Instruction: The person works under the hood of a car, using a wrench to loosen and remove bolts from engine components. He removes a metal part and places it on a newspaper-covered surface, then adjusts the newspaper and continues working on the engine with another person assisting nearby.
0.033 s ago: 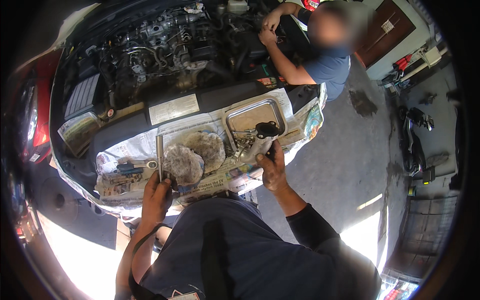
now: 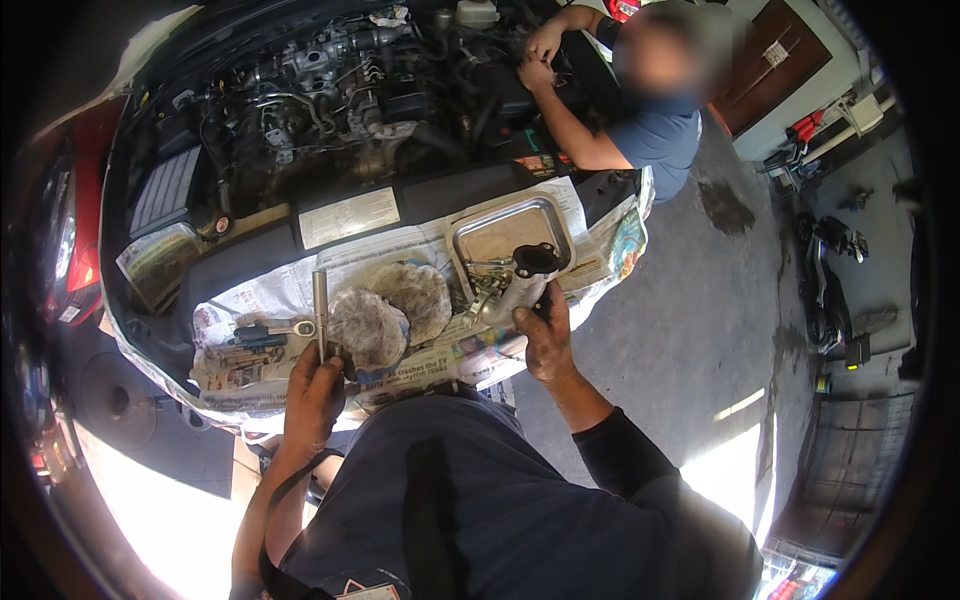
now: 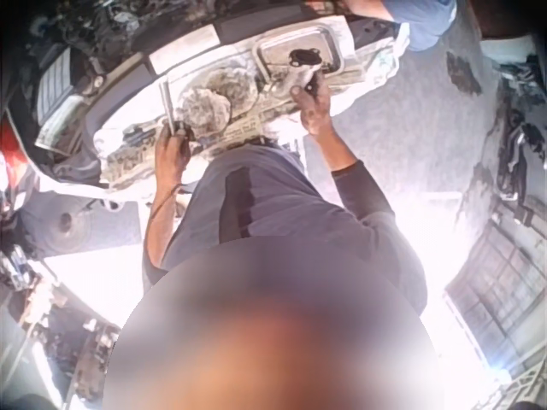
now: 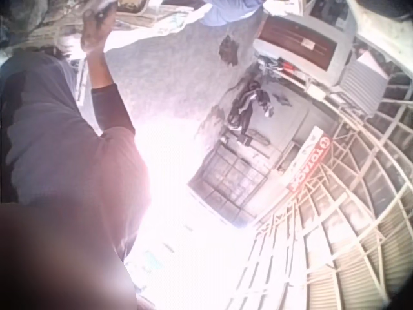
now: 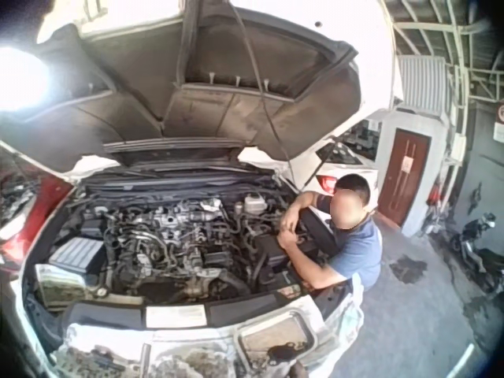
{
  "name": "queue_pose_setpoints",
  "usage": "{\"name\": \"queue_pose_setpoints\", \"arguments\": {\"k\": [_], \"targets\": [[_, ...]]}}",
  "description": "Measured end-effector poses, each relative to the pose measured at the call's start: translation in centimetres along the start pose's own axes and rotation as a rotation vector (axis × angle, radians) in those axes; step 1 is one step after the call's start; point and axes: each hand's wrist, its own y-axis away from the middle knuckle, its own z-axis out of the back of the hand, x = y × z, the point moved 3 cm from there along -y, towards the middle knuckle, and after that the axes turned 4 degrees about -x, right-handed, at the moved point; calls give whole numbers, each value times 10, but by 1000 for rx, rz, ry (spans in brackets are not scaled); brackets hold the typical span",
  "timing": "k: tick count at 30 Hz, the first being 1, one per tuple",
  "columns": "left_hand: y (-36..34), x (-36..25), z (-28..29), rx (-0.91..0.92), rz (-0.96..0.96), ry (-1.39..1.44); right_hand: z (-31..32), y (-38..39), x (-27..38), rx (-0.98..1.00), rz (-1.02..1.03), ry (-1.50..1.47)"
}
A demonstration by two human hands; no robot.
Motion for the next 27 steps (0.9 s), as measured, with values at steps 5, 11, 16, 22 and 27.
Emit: {"name": "queue_pose_setpoints", "arguments": {"k": [5, 11, 16, 22, 27], "targets": [[5, 8, 5, -21, -8, -1, -6, 7, 11, 55, -4, 16], [4, 15, 17, -6, 69, -103, -13, 6, 33, 199, 508, 575], [2, 16, 15, 6, 83, -224, -20, 5, 36, 249, 706, 655], [5, -4, -2, 136, 150, -131, -24, 1, 36, 312, 633, 700], [-6, -37, -26, 253, 92, -374, -38, 3, 32, 395, 756, 679]]}}
